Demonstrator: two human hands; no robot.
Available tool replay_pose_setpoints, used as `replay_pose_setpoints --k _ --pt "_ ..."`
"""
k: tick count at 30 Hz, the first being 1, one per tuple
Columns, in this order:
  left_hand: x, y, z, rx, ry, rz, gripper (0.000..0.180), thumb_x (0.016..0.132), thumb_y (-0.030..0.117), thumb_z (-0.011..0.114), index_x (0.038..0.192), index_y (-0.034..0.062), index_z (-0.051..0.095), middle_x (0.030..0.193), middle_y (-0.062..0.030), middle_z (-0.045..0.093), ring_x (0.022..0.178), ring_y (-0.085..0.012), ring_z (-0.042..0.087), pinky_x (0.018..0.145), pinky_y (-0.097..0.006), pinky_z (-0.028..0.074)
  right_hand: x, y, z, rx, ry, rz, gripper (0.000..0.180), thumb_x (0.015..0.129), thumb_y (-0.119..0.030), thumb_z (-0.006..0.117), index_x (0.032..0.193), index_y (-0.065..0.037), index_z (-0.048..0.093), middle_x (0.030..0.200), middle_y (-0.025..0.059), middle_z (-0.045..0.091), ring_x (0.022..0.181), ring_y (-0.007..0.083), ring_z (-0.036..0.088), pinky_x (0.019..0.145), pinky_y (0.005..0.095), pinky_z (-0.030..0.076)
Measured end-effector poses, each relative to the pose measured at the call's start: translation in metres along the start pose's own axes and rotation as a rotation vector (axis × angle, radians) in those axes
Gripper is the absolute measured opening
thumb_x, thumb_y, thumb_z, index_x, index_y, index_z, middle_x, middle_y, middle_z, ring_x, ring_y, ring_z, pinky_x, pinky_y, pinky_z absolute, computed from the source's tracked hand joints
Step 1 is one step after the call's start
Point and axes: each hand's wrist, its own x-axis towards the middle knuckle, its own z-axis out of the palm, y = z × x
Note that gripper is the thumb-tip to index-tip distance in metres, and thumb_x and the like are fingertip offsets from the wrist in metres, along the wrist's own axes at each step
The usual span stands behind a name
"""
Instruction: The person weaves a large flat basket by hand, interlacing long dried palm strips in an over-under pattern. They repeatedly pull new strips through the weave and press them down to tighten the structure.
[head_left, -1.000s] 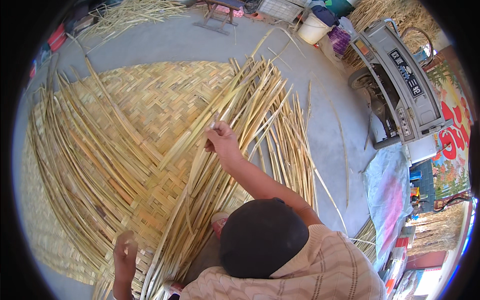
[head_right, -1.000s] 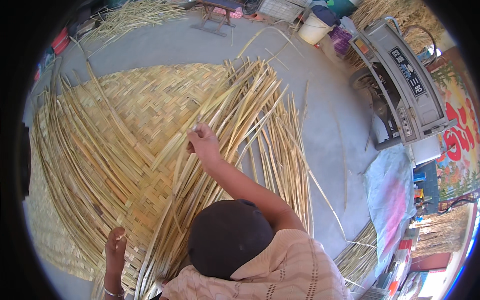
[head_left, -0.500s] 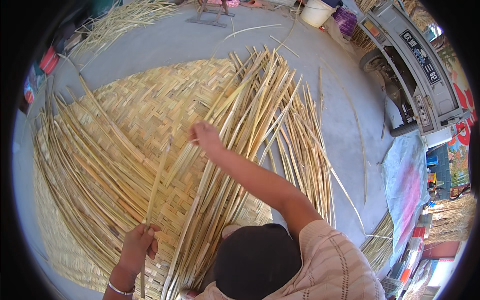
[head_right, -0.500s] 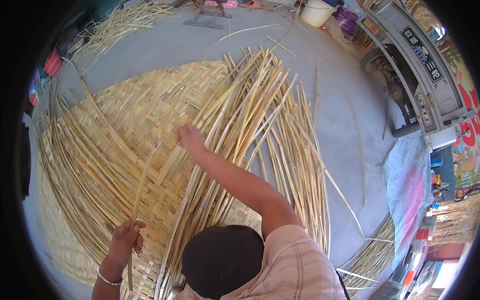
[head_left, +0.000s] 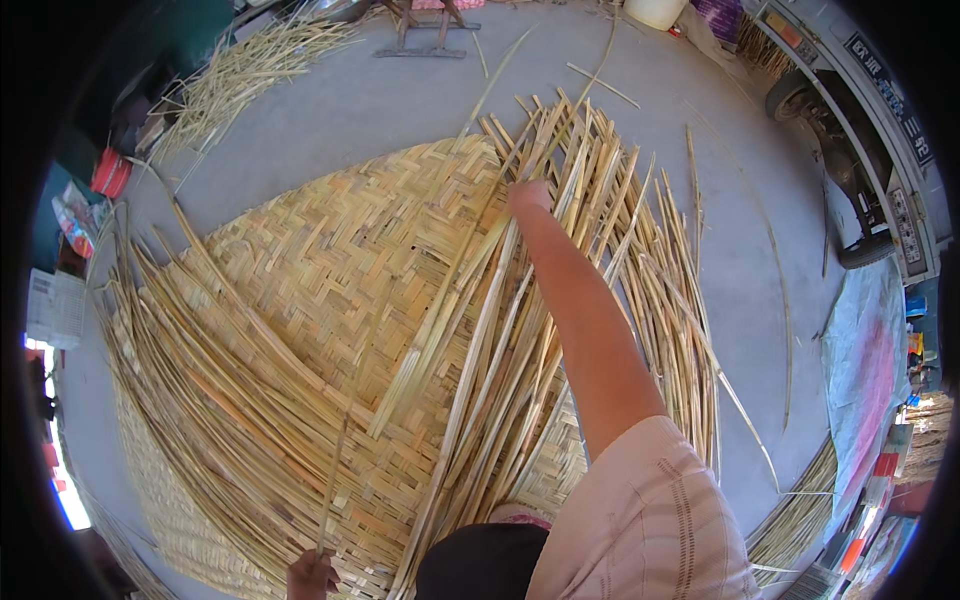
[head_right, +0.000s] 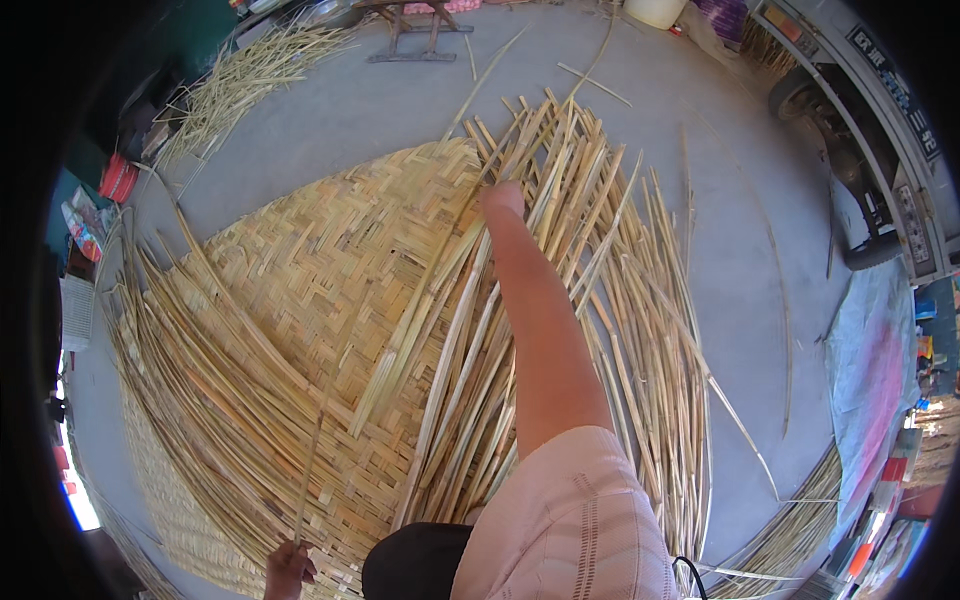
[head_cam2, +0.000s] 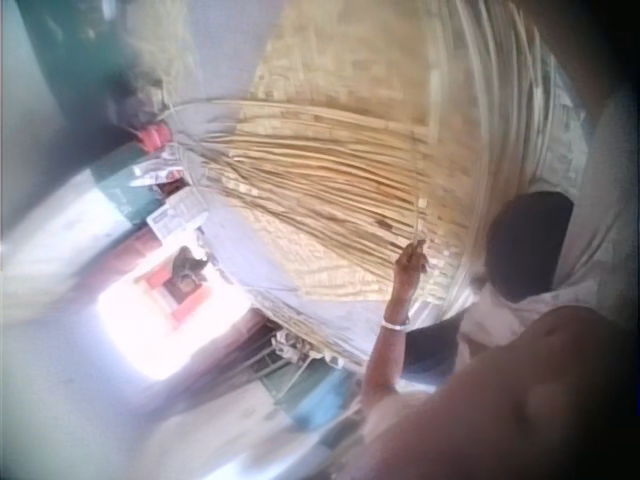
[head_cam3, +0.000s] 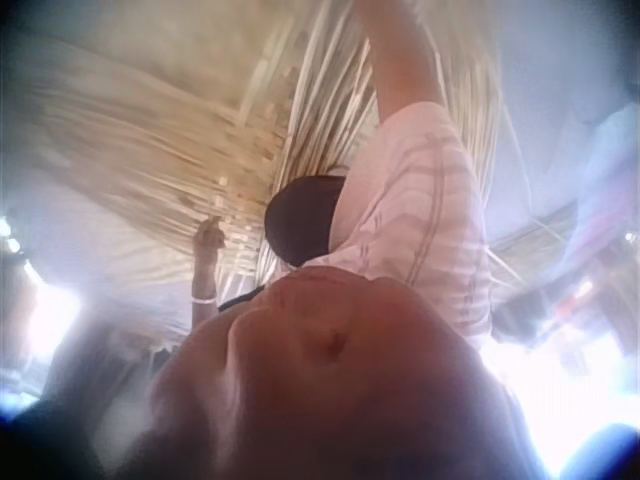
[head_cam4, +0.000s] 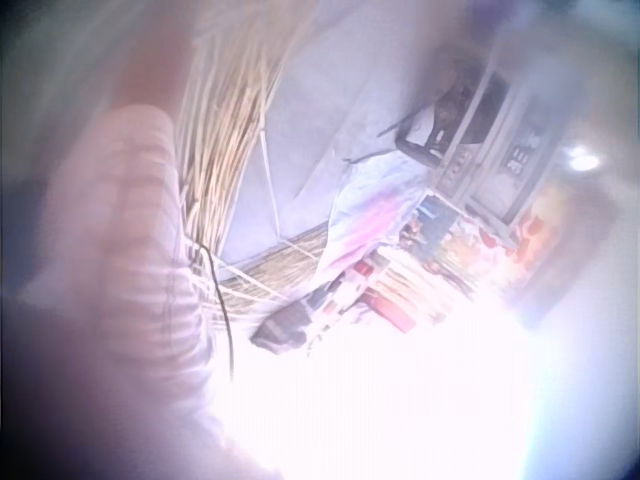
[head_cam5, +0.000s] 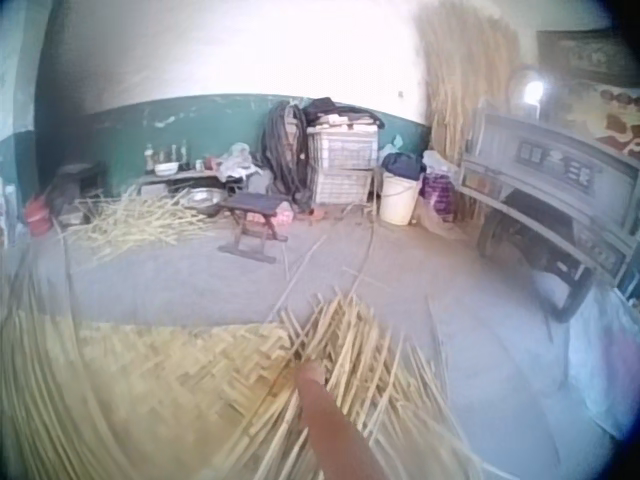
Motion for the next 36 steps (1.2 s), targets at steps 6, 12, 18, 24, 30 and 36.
replay_pose_setpoints --k 6,12,18,24,30,36 --pt "-0.003 -0.006 0.014 0.151 0.045 -0.001 0.027 0.097 0.010 0.052 0.121 -0.0013 0.056 0.077 -0.0061 0.062 0.057 -0.0104 0.054 0.047 -0.020 0.045 0.054 -0.007 -0.011 0.656 -0.179 0.184 0.007 0.076 -0.005 0.068 0.077 -0.001 0.062 0.064 0.0075 0.054 0.052 0.0168 0.051 0.044 0.0313 0.042" --pt "0.008 -0.012 0.028 0.056 0.040 0.056 0.027 0.097 0.007 0.050 0.122 -0.0026 0.054 0.107 -0.0165 0.064 0.064 -0.0134 0.055 0.049 -0.023 0.045 0.071 -0.048 -0.058 0.997 -0.294 0.070 0.008 0.084 -0.003 0.058 0.087 0.004 0.058 0.077 0.0137 0.059 0.066 0.0253 0.060 0.054 0.0386 0.050" --pt "0.022 -0.025 0.001 0.230 0.073 0.012 0.026 0.094 0.007 0.052 0.117 -0.0023 0.059 0.079 -0.0046 0.061 0.058 -0.0095 0.051 0.049 -0.023 0.043 0.092 -0.128 -0.155 1.291 -0.283 -0.072 0.020 0.092 -0.006 0.047 0.102 0.011 0.052 0.096 0.0220 0.061 0.078 0.0293 0.064 0.069 0.0393 0.057" --pt "0.043 -0.038 -0.052 0.879 0.101 0.304 0.039 0.086 0.012 0.063 0.124 0.0049 0.058 0.100 -0.0150 0.067 0.087 -0.0234 0.064 0.076 -0.035 0.054 0.051 -0.186 -0.241 1.198 -0.267 -0.326 0.015 0.095 -0.010 0.046 0.101 0.003 0.050 0.075 0.0115 0.058 0.055 0.0183 0.055 0.046 0.0318 0.047" --pt "0.033 0.098 0.002 0.959 0.450 0.617 0.044 0.081 0.016 0.068 0.119 -0.0018 0.058 0.106 -0.0235 0.063 0.103 -0.0427 0.058 0.091 -0.043 0.047 -0.092 -0.201 -0.237 0.932 -0.436 -0.641 0.013 0.096 -0.016 0.052 0.098 -0.004 0.055 0.064 -0.0013 0.048 0.048 0.0067 0.041 0.041 0.0232 0.033" --pt "-0.030 0.326 0.121 1.206 0.829 1.516 0.035 0.082 0.011 0.068 0.115 0.0041 0.060 0.112 -0.0142 0.062 0.104 -0.0333 0.058 0.088 -0.042 0.045 -0.238 -0.194 -0.191 0.587 -0.585 -1.029 0.013 0.097 -0.016 0.053 0.098 -0.004 0.060 0.062 -0.0002 0.050 0.050 0.0076 0.044 0.046 0.0259 0.036"
